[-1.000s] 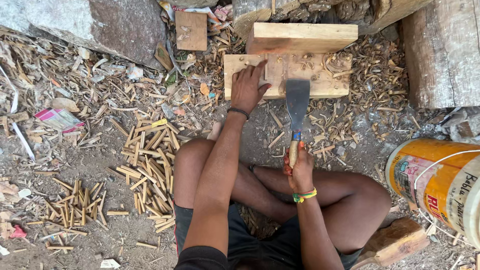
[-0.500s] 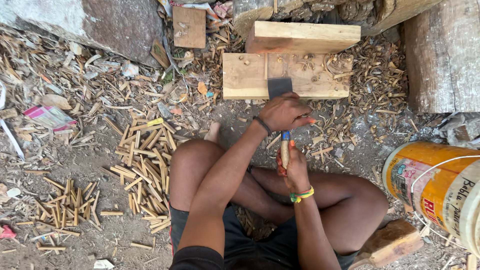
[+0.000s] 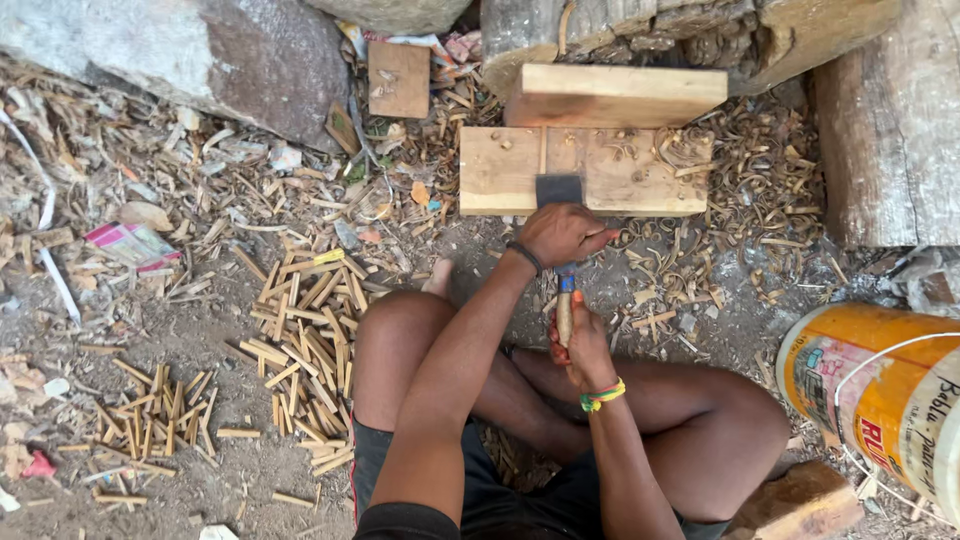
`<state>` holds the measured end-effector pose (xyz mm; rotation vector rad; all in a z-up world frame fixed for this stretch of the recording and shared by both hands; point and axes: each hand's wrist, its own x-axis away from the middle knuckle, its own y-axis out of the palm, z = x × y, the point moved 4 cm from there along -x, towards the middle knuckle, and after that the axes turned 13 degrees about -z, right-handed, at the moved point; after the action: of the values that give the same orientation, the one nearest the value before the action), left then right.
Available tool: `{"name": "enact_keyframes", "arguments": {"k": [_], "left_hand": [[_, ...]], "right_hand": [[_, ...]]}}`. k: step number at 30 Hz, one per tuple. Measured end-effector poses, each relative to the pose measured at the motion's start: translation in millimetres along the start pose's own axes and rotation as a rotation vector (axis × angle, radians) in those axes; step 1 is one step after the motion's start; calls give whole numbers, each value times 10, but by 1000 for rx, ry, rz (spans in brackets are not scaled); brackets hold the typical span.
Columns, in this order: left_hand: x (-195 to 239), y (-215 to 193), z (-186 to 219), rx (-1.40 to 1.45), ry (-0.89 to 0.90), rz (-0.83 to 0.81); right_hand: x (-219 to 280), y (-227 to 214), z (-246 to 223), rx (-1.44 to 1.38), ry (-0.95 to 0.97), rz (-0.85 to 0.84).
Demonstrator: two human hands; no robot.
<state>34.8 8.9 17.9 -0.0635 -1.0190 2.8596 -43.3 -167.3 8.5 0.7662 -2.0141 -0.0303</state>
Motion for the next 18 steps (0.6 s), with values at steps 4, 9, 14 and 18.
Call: {"name": "enact_keyframes", "arguments": {"k": [4,9,14,18], "left_hand": [[-16,-13,-63,-12,-17,-68],[-64,-10,-124,-44,-2,-41],[-143,-53,-212,-74,61,34],[-246,-93,-325,-100,93,75]], "right_hand": [[-22,112,-30,-16,-33,4],[-158,73,4,-8,-51,-20],[-351,50,-4,-18,-67,-5],[-431,68,-92,37,-64,51]]}}
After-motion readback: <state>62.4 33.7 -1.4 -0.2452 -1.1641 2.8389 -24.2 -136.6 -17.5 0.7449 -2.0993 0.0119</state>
